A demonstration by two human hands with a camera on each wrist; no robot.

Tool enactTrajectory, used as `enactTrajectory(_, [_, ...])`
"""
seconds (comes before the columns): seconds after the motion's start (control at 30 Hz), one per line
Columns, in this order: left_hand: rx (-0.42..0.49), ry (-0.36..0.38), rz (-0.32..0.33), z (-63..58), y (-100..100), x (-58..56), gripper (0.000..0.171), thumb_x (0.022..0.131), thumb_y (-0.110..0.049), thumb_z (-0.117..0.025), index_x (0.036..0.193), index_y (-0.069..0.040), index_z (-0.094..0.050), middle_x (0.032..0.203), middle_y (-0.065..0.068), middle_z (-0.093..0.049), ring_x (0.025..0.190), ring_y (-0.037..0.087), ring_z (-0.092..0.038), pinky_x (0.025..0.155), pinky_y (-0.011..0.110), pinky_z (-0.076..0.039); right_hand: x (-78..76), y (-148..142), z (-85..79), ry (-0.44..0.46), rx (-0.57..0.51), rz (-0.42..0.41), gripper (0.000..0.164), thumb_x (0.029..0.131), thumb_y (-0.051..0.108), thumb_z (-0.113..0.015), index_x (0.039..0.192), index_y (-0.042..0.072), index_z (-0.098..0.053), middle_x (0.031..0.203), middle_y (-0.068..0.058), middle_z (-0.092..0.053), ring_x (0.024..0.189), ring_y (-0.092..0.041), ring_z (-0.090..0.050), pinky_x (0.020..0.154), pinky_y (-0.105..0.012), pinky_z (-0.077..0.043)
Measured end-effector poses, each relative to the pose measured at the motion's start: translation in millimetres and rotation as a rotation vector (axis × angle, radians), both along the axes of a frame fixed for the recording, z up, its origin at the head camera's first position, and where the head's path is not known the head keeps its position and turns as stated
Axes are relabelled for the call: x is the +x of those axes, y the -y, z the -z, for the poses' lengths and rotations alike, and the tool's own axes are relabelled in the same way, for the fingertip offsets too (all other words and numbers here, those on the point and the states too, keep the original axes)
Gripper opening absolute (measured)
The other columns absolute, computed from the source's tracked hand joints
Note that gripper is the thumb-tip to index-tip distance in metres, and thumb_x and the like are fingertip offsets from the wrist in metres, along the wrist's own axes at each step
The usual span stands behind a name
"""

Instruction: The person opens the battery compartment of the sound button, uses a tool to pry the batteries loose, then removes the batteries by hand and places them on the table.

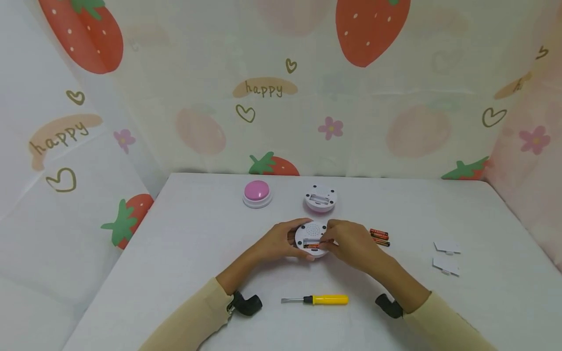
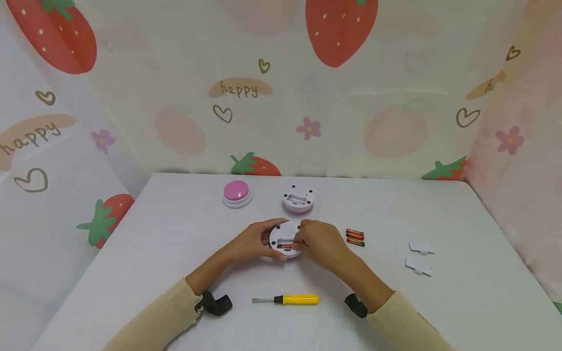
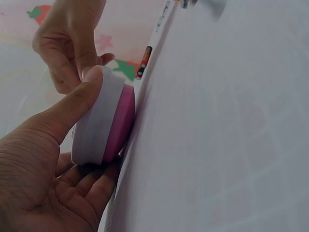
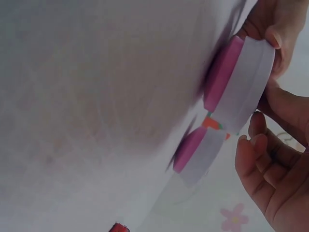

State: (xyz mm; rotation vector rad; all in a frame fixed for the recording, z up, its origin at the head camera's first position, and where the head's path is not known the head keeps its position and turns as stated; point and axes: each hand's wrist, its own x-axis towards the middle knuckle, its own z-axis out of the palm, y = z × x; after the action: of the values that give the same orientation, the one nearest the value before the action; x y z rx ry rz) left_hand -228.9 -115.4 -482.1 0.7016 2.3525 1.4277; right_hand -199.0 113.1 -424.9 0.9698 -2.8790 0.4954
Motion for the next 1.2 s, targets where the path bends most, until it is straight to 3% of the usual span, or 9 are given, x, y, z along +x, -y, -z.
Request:
enactTrajectory(0.23, [-0.014,-0.013,-0.005,0.9,0,-0.1,0.091,0.076,-0.026,-0.092,0.153,-0.013,-0.045,0.144,0.004,-0.057,0.115,0.011,-0.061,0.100,0.023,-0.051,0.2,1,1.9,-0.025,-0.014,-0.025,0.009,0.085,0.014,-0.084,0.094,0.015,-0.082,0.086,0.007,-0.064,0.072,-0.008,-0.054,0.065,-0.023,-0.049])
enactTrajectory(0.53, [0.020,-0.002,0.004,0.3,0,-0.9,0.091,0.076,-0.025,-0.092,0.152,-0.012,-0.045,0.140,0.005,-0.059,0.112,0.013,-0.062,0.097,0.023,-0.053,1.8,1,1.3,-0.017,-0.006,0.002,0.010,0.086,0.018,-0.083,0.095,0.014,-0.078,0.087,0.008,-0.062,0.074,-0.008,-0.055,0.066,-0.023,-0.050])
enactTrajectory(0.73, [-0.009,0.007,-0.009,2.2,0,-0.7,0.092,0.076,-0.026,-0.092,0.153,-0.013,-0.044,0.142,0.004,-0.058,0.113,0.013,-0.062,0.098,0.023,-0.052,4.8,-3,-0.8,-0.024,-0.003,0.026,0.012,0.085,0.019,-0.084,0.094,0.016,-0.077,0.086,0.008,-0.061,0.074,-0.009,-0.057,0.066,-0.024,-0.051])
enactTrajectory(1.2, [-0.016,0.013,-0.018,0.4,-1,-0.6,0.094,0.074,-0.027,-0.093,0.154,-0.014,-0.044,0.143,0.004,-0.057,0.114,0.013,-0.061,0.101,0.025,-0.051,22.6,-45,-13.1,-0.079,0.010,0.078,0.015,0.082,0.016,-0.086,0.089,0.021,-0.074,0.082,0.013,-0.058,0.070,-0.007,-0.054,0.058,-0.022,-0.044])
